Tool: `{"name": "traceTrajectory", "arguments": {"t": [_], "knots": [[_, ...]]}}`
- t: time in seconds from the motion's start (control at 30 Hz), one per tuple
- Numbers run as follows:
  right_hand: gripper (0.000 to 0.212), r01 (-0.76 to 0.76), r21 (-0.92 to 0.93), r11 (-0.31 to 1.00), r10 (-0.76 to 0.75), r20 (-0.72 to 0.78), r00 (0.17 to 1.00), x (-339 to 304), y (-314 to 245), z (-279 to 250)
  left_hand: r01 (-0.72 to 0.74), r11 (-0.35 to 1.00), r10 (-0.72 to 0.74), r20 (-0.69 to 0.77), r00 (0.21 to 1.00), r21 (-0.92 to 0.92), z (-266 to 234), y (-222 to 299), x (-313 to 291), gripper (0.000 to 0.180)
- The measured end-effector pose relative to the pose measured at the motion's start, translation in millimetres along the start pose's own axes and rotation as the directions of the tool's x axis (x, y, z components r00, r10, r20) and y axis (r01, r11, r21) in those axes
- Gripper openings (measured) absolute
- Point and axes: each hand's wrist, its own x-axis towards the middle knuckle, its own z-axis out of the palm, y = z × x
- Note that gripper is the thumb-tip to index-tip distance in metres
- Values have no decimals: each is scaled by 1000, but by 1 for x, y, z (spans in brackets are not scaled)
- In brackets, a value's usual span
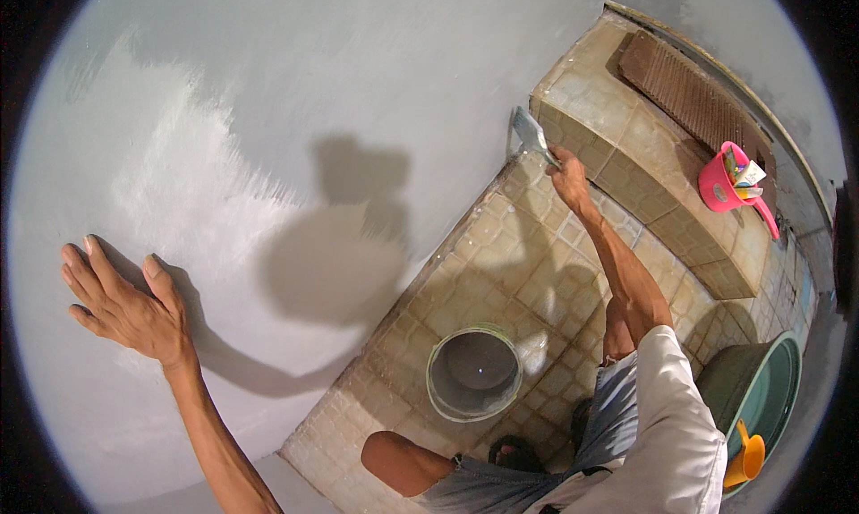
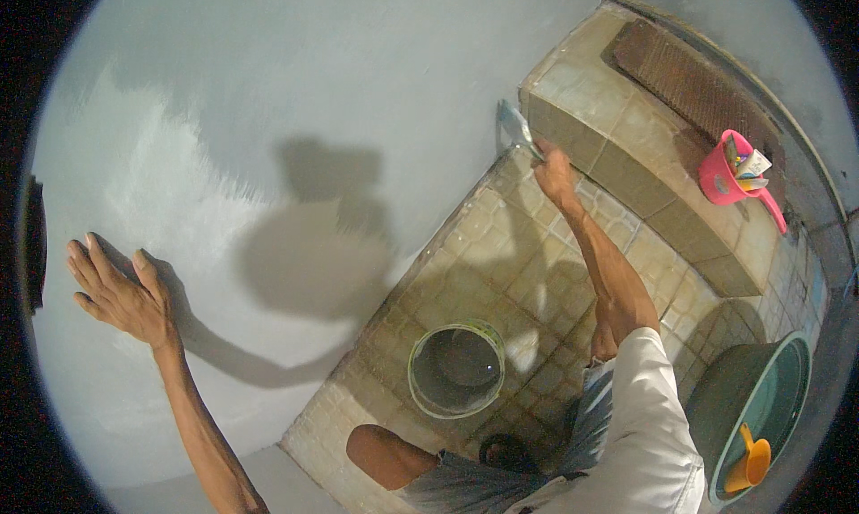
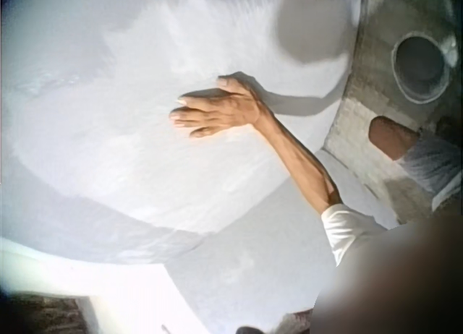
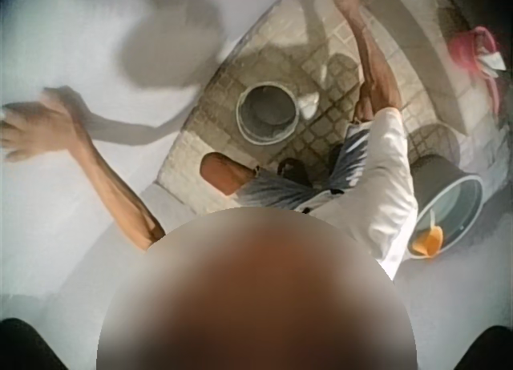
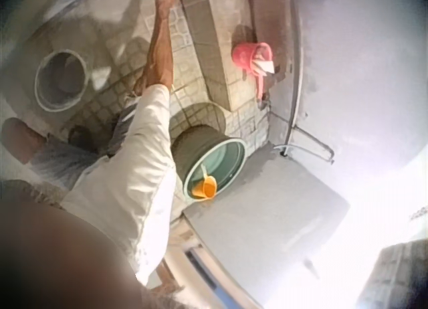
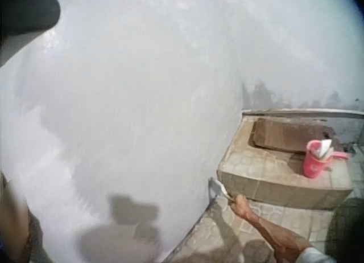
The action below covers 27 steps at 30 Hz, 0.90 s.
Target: The person paints a wall white using a paintbrush and a bucket of paint. They repeatedly dip the brush into the bucket and apply paint to the wall in broad strokes, covering a large area.
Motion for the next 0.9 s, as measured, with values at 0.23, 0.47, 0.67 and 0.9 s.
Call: {"name": "traceTrajectory", "arguments": {"t": [0.23, 0.47, 0.67, 0.9], "knots": [[48, 225, -101, 969, -188, 284, 940, -52, -84, -8, -1, 1000, 1, 24, 1000, -4, -1, -1, -1, 61], [41, 161, -225, 961, -82, 325, 942, 26, -112, -67, 12, 1000, -13, 46, 999, 10, -3, 1, 0, 61], [42, 163, -325, 932, -126, 132, 983, 84, -74, -94, 1, 1000, 0, 21, 1000, -5, 0, 3, 2, 61], [46, 92, -398, 913, -100, 1, 995, 64, -97, -82, 16, 1000, -15, 26, 1000, -23, 0, -1, -2, 61]]}}
